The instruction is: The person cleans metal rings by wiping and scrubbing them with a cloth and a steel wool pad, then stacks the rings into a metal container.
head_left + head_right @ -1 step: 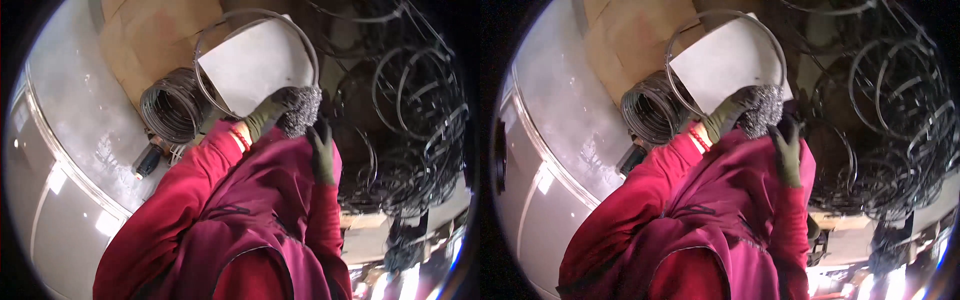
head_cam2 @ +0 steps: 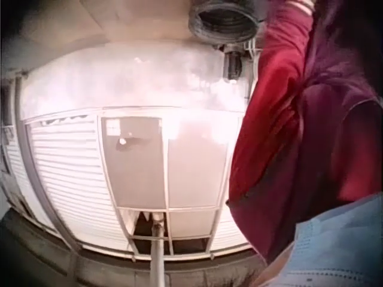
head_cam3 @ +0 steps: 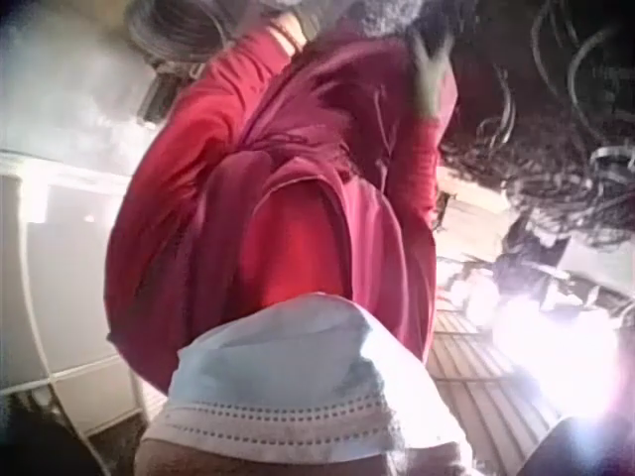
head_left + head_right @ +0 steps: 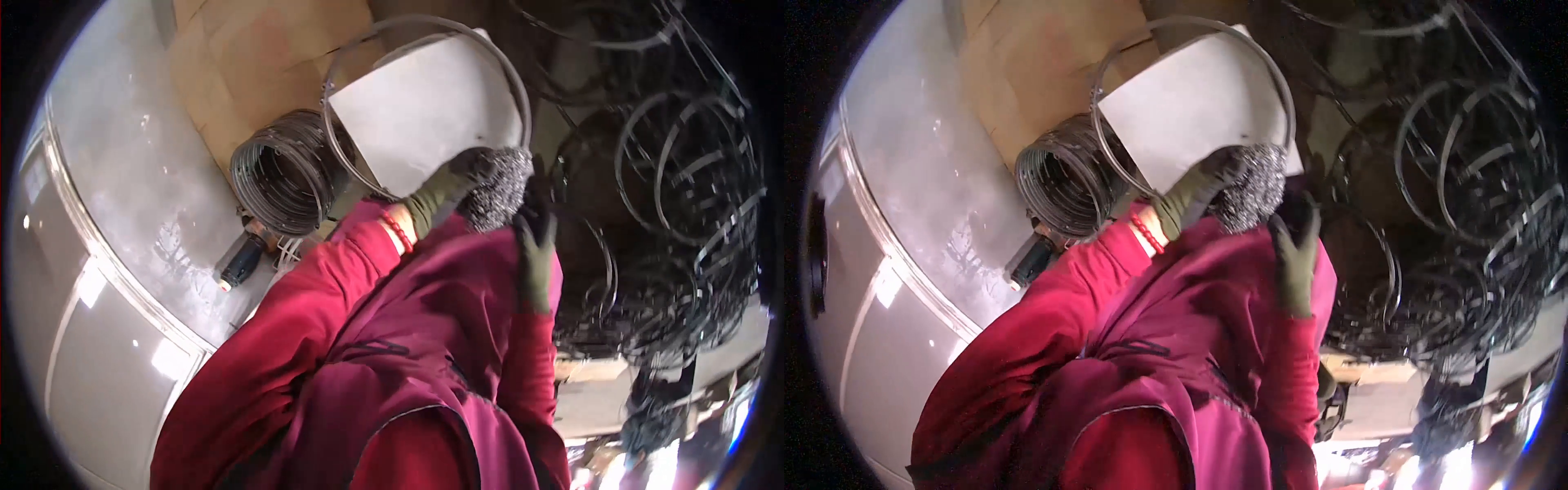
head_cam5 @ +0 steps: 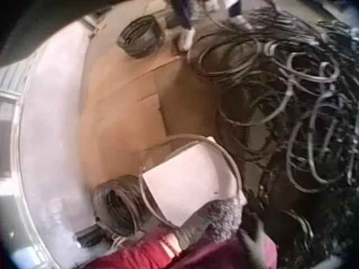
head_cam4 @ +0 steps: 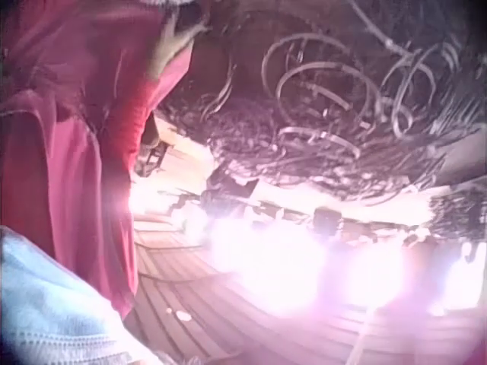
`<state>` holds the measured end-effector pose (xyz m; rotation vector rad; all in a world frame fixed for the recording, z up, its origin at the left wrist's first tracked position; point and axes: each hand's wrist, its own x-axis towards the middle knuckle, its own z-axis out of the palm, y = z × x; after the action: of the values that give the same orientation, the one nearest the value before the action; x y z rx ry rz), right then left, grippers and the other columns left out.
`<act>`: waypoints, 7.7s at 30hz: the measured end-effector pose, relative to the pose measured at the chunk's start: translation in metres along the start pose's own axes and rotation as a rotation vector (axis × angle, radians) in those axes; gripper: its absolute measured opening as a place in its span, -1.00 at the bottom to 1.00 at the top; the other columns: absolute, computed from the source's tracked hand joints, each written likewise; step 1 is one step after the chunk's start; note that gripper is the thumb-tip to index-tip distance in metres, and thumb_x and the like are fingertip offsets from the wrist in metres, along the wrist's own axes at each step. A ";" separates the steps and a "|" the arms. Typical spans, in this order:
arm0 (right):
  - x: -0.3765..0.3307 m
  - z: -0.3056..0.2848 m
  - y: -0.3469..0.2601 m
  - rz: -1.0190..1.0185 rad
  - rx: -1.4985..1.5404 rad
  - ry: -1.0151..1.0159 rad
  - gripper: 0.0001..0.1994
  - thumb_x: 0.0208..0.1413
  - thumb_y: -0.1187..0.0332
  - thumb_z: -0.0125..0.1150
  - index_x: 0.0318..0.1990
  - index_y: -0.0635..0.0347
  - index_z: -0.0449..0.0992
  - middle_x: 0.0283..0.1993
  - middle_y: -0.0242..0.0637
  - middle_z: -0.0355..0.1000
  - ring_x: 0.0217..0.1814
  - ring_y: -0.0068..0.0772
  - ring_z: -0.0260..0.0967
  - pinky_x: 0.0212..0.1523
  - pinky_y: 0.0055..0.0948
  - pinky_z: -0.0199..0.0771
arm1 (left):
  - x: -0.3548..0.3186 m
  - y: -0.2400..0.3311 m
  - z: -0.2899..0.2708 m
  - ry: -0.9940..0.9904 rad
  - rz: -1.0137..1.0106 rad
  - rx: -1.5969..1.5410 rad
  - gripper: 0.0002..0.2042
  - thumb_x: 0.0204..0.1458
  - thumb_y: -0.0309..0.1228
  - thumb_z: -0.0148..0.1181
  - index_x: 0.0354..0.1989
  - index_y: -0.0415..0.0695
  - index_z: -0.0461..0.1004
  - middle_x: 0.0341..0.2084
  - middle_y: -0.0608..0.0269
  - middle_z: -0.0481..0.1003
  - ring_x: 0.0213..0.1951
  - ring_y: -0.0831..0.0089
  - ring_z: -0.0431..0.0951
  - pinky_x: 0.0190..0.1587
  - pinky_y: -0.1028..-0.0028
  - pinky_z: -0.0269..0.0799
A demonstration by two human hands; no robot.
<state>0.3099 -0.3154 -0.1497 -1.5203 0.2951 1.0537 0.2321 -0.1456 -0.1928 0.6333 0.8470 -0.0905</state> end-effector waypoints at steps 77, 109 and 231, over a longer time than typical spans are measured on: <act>-0.058 0.014 0.215 0.146 -0.263 -0.577 -0.61 0.00 0.36 0.19 -0.01 0.33 0.35 -0.17 -0.26 0.44 -0.24 -0.48 0.38 -0.21 -0.50 0.42 | -0.143 -0.007 -0.141 0.144 0.689 -0.448 -0.56 -0.04 0.16 0.05 -0.66 0.08 0.24 -0.82 0.58 -0.08 -0.74 0.62 -0.09 -0.61 0.55 -0.10; -0.092 0.063 0.114 -1.235 -1.181 -0.098 -0.48 -0.19 0.33 0.17 0.05 0.11 0.34 0.09 -0.25 0.30 0.07 -0.13 0.26 0.02 -0.27 0.32 | -0.200 -0.004 -0.064 0.257 0.803 -0.166 -0.49 -0.07 0.27 -0.04 -0.64 0.07 0.15 -0.81 0.54 -0.13 -0.74 0.61 -0.11 -0.61 0.54 -0.14; -0.111 -0.156 0.151 -0.698 0.814 -0.139 -0.50 0.20 0.08 -0.19 0.16 0.26 0.20 0.14 -0.19 0.27 0.14 -0.18 0.25 0.10 -0.16 0.32 | -0.194 -0.005 -0.120 0.372 0.783 -0.088 -0.56 0.08 0.06 -0.11 -0.76 0.16 0.07 -0.89 0.52 -0.05 -0.82 0.65 -0.08 -0.74 0.55 -0.19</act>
<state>0.2105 -0.5353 -0.1848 -0.7058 0.0577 0.3817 0.0198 -0.1160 -0.1143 0.8733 0.8978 0.7895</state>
